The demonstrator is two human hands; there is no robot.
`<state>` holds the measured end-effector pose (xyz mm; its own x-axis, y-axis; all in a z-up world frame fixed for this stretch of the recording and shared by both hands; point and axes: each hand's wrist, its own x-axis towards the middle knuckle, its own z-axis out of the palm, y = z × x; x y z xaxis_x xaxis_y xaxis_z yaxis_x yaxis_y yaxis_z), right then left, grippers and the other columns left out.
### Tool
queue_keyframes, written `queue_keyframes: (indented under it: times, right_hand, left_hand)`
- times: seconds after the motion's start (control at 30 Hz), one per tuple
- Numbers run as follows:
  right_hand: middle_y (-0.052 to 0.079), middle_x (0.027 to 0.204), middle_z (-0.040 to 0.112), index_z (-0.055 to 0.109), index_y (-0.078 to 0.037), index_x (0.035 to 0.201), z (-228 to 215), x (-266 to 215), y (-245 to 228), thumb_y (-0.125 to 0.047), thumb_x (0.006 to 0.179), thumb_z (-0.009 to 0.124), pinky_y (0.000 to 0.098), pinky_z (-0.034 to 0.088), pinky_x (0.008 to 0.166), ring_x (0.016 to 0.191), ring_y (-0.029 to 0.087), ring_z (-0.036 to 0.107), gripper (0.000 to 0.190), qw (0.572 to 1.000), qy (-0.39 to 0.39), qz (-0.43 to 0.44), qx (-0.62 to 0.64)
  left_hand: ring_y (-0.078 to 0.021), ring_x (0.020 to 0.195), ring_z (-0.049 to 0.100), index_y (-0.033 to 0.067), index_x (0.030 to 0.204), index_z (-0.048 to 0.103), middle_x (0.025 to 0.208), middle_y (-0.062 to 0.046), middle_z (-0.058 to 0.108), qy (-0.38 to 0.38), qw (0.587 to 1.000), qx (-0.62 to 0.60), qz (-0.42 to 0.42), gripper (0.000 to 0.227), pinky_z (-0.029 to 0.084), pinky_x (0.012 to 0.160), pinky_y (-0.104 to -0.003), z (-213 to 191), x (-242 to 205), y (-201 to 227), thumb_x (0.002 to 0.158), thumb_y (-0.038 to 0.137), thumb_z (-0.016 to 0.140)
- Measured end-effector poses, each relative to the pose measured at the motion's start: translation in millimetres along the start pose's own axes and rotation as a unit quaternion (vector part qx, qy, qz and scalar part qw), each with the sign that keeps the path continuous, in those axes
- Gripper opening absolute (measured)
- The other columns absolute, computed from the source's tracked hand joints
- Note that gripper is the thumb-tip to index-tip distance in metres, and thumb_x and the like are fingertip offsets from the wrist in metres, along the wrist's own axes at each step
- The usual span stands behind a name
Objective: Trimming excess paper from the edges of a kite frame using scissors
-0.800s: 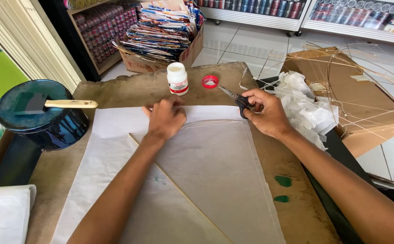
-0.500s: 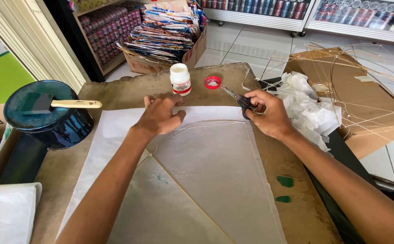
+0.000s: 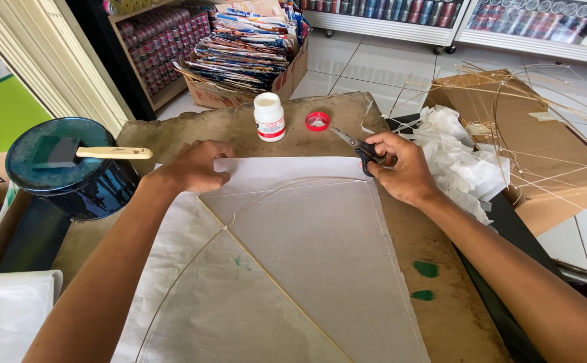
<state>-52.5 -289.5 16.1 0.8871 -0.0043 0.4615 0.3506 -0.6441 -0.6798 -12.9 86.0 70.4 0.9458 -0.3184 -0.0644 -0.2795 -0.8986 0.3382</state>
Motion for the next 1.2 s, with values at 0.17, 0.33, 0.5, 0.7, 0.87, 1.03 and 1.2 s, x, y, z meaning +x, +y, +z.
queue_keyframes:
  times: [0.17,0.33,0.5,0.7,0.87,1.03,1.2]
  right_hand:
    - [0.000,0.081,0.069,0.072,-0.016,0.114,1,0,2,-0.004,0.075,0.074,0.0264,0.043,0.072,0.070,0.012,0.051,0.040,1.000,0.005,0.010,0.002]
    - [-0.001,0.082,0.067,0.072,-0.016,0.114,1,1,0,-0.004,0.075,0.074,0.0259,0.043,0.074,0.071,0.011,0.051,0.041,1.000,0.010,0.010,0.006]
    - [-0.001,0.082,0.067,0.072,-0.017,0.116,2,1,2,-0.005,0.075,0.075,0.0260,0.044,0.074,0.072,0.011,0.052,0.043,1.000,0.011,0.011,0.010]
    - [0.002,0.082,0.068,0.072,-0.013,0.117,1,-1,-10,-0.002,0.076,0.075,0.0276,0.045,0.074,0.073,0.013,0.051,0.042,1.000,0.008,0.000,0.010]
    - [0.002,0.082,0.068,0.072,-0.013,0.116,6,-1,-7,-0.003,0.075,0.075,0.0288,0.046,0.075,0.073,0.014,0.052,0.042,1.000,0.000,0.002,-0.008]
    - [0.002,0.083,0.069,0.072,-0.015,0.117,5,-1,-10,-0.002,0.075,0.075,0.0289,0.046,0.074,0.072,0.014,0.053,0.043,1.000,0.002,0.003,-0.028]
    - [0.003,0.086,0.068,0.072,-0.013,0.118,4,-1,-7,-0.002,0.077,0.074,0.0278,0.045,0.075,0.076,0.013,0.051,0.043,0.999,0.010,0.015,-0.026]
  left_hand:
    - [-0.0372,0.127,0.062,0.0187,0.123,0.073,0.123,-0.011,0.074,0.032,0.998,-0.045,-0.002,0.047,0.045,0.109,-0.053,7,5,-22,0.077,0.014,0.065]
    - [-0.0384,0.122,0.065,0.0207,0.118,0.074,0.121,-0.011,0.075,0.040,0.999,-0.007,-0.024,0.045,0.049,0.105,-0.054,1,-4,-29,0.074,0.016,0.065]
    - [-0.0370,0.114,0.069,0.0192,0.106,0.076,0.110,-0.010,0.077,0.057,0.998,0.008,-0.032,0.035,0.052,0.100,-0.053,0,-12,-23,0.074,0.015,0.063]
    - [-0.0338,0.103,0.072,0.0228,0.100,0.076,0.100,-0.004,0.076,0.079,0.997,0.009,-0.010,0.029,0.054,0.093,-0.052,17,5,-25,0.073,0.021,0.064]
    - [-0.0323,0.098,0.073,0.0207,0.097,0.075,0.095,-0.004,0.076,0.100,0.995,0.007,0.015,0.025,0.055,0.091,-0.049,18,3,-16,0.075,0.019,0.065]
    - [-0.0329,0.099,0.073,0.0200,0.095,0.073,0.096,-0.005,0.075,0.093,0.993,0.066,-0.001,0.021,0.055,0.092,-0.049,16,-3,-27,0.077,0.020,0.063]
    - [-0.0330,0.101,0.073,0.0219,0.103,0.073,0.099,-0.006,0.074,0.088,0.991,0.098,-0.011,0.025,0.055,0.094,-0.049,15,-8,-26,0.081,0.019,0.062]
